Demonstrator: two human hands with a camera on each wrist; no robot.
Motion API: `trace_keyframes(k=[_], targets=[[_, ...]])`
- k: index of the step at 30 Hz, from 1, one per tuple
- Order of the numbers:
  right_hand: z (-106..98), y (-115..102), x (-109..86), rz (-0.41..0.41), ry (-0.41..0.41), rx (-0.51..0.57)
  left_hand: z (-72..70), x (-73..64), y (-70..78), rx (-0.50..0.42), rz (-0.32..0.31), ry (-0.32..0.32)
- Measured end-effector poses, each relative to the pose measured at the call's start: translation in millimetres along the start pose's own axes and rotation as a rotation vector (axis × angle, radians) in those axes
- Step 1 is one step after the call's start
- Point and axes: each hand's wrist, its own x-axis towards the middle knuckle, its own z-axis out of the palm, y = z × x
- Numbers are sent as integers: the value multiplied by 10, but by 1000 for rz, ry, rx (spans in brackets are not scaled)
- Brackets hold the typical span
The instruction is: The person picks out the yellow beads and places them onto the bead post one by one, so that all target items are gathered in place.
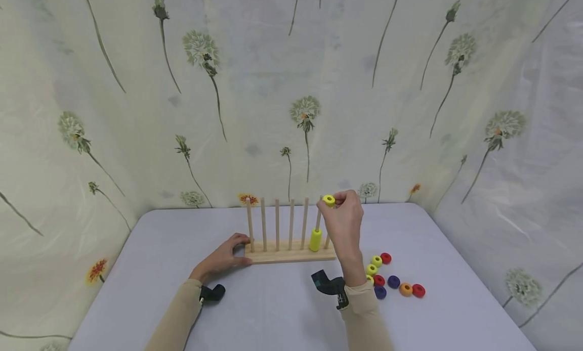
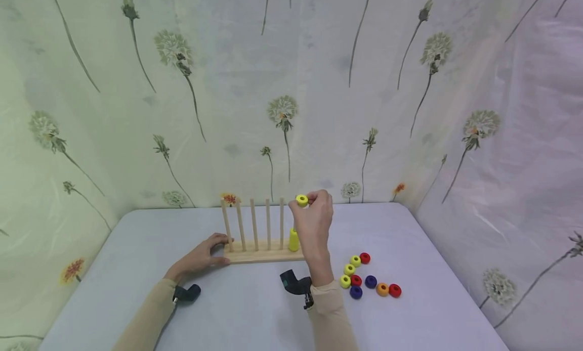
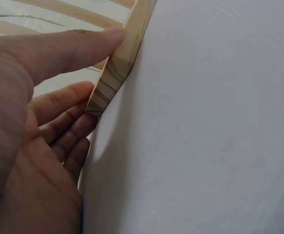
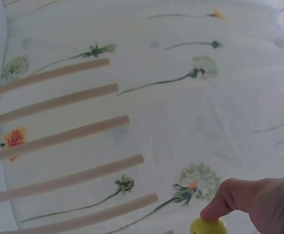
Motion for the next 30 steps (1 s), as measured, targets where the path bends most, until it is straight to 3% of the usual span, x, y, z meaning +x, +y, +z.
trace_keyframes(k=[13, 30], targets=[[87, 14, 21, 23, 14, -7, -1, -6, -30, 14, 21, -7], [216, 29, 107, -11, 41, -9, 1, 8, -28, 8, 22, 2]])
